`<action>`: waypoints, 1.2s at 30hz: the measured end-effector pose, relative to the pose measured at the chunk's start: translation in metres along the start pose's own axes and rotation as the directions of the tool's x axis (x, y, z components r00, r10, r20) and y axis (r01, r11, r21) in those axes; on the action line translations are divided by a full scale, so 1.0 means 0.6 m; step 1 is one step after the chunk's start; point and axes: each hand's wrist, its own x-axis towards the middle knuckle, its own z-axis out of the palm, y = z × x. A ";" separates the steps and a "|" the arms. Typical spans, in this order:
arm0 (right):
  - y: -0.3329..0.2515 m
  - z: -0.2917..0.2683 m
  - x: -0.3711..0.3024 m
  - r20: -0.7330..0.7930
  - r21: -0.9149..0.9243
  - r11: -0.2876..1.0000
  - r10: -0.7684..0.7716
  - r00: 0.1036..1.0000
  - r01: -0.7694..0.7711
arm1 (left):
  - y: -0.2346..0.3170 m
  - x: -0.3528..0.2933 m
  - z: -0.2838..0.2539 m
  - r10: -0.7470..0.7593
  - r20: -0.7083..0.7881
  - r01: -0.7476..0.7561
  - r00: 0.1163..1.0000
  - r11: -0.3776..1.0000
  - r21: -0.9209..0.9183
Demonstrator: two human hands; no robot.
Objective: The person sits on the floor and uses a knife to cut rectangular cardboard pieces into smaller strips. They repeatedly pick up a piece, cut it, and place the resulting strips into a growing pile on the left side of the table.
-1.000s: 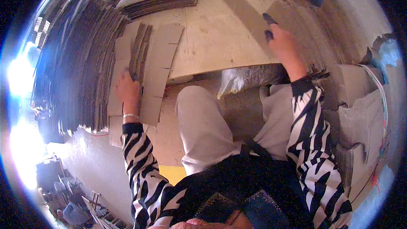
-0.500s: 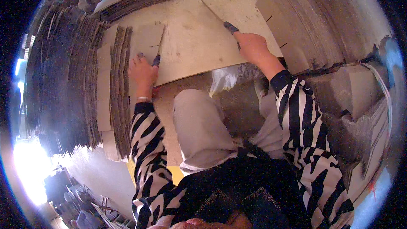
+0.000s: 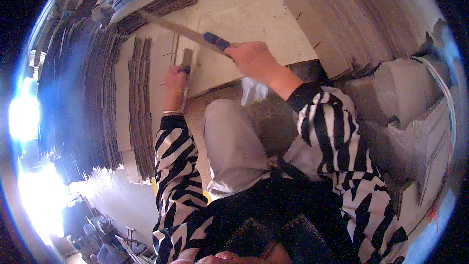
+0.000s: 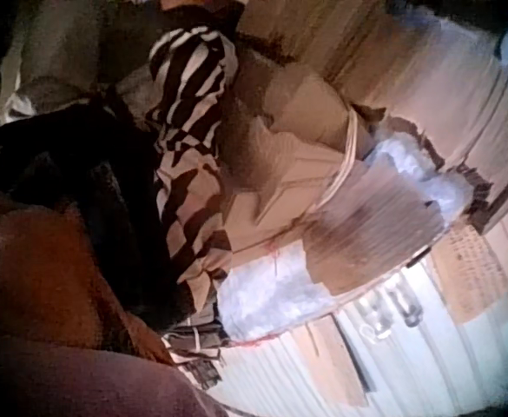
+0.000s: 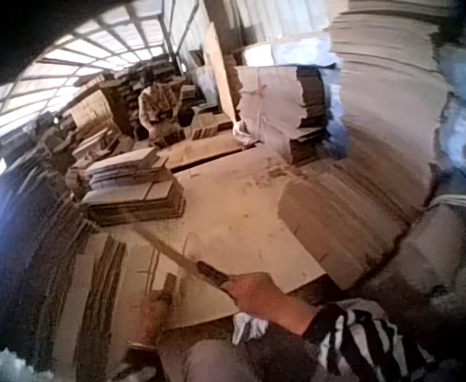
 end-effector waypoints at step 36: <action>0.023 0.008 -0.003 0.372 -0.262 0.942 0.300 0.879 -0.210 | -0.105 0.000 -0.006 0.041 -0.153 0.107 0.987 0.540 0.835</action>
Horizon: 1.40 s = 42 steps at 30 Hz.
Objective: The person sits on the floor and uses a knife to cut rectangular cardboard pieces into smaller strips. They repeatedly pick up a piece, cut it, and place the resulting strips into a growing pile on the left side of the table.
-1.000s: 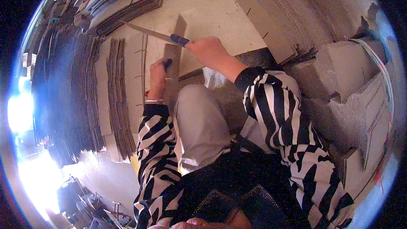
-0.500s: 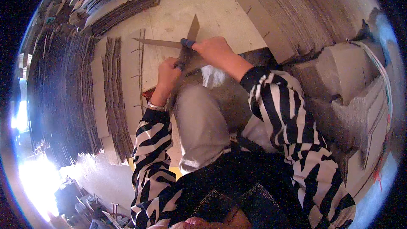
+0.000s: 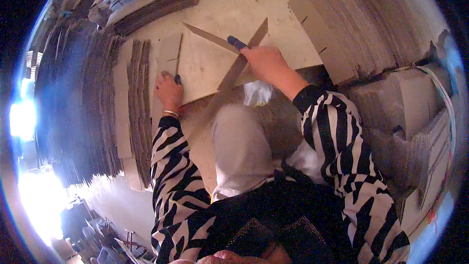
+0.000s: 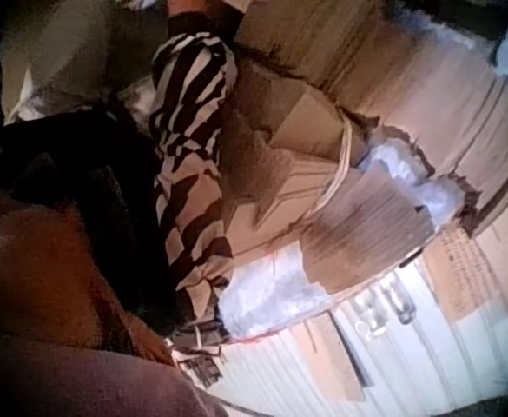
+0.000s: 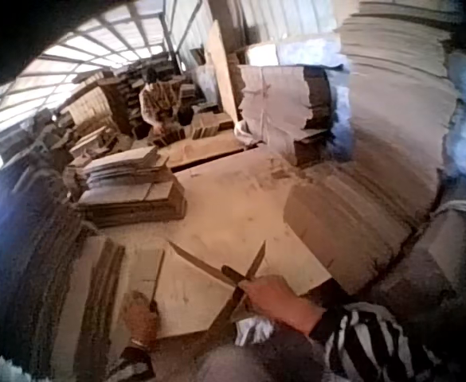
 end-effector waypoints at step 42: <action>0.077 -0.037 0.016 -0.023 -0.009 0.984 0.178 0.984 -0.178 | 0.004 0.014 -0.062 0.219 0.157 -0.166 0.963 0.942 -0.293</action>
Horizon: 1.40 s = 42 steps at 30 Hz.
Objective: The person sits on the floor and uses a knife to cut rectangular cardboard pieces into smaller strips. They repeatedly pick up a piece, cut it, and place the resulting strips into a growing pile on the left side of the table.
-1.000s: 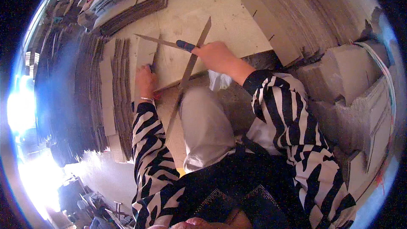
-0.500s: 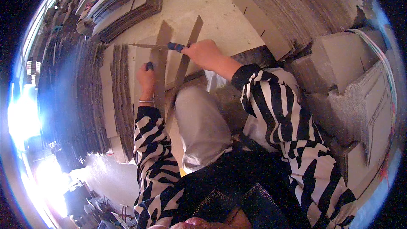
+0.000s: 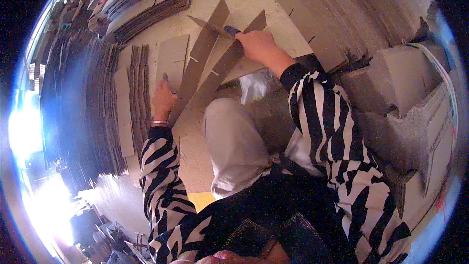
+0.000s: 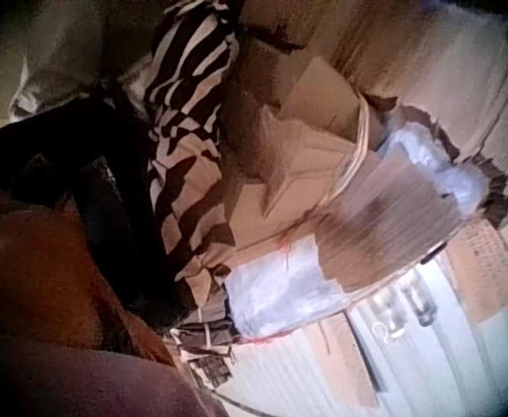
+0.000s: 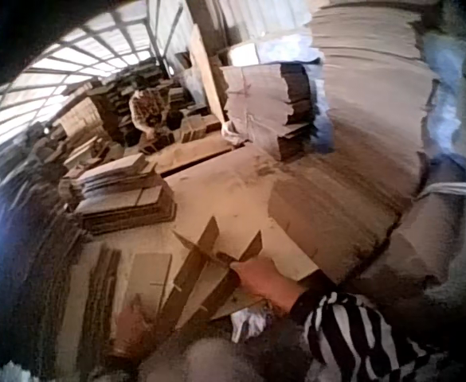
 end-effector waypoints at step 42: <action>0.047 -0.015 0.122 -0.163 0.526 0.844 0.221 0.962 -0.104 | 0.062 -0.021 -0.051 -0.295 -0.202 0.253 0.934 0.945 -0.208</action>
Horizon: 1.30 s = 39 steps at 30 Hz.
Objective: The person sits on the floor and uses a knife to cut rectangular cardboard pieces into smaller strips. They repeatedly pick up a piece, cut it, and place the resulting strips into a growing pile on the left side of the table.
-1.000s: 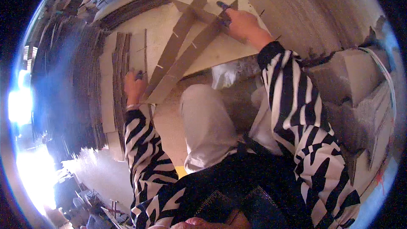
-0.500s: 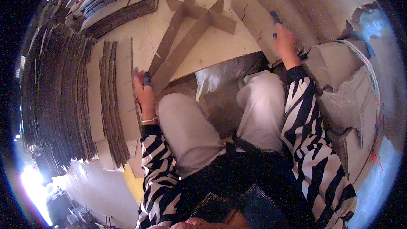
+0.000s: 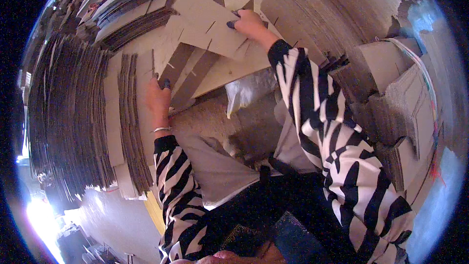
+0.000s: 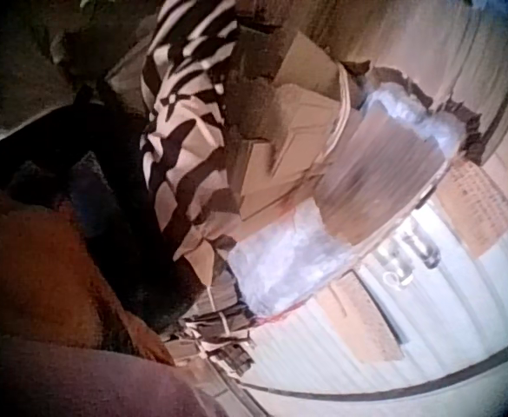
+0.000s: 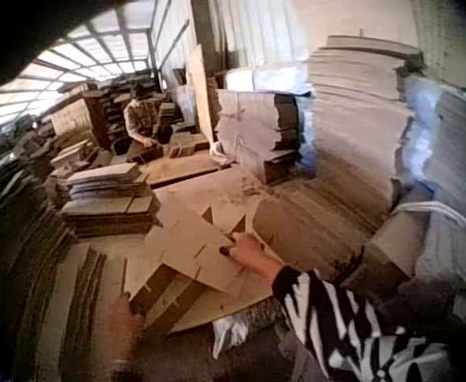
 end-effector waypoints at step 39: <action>-0.167 0.091 -0.208 0.419 -0.196 0.809 -0.441 0.794 0.554 | 0.051 -0.046 0.001 0.282 0.344 -0.290 0.895 0.957 -0.031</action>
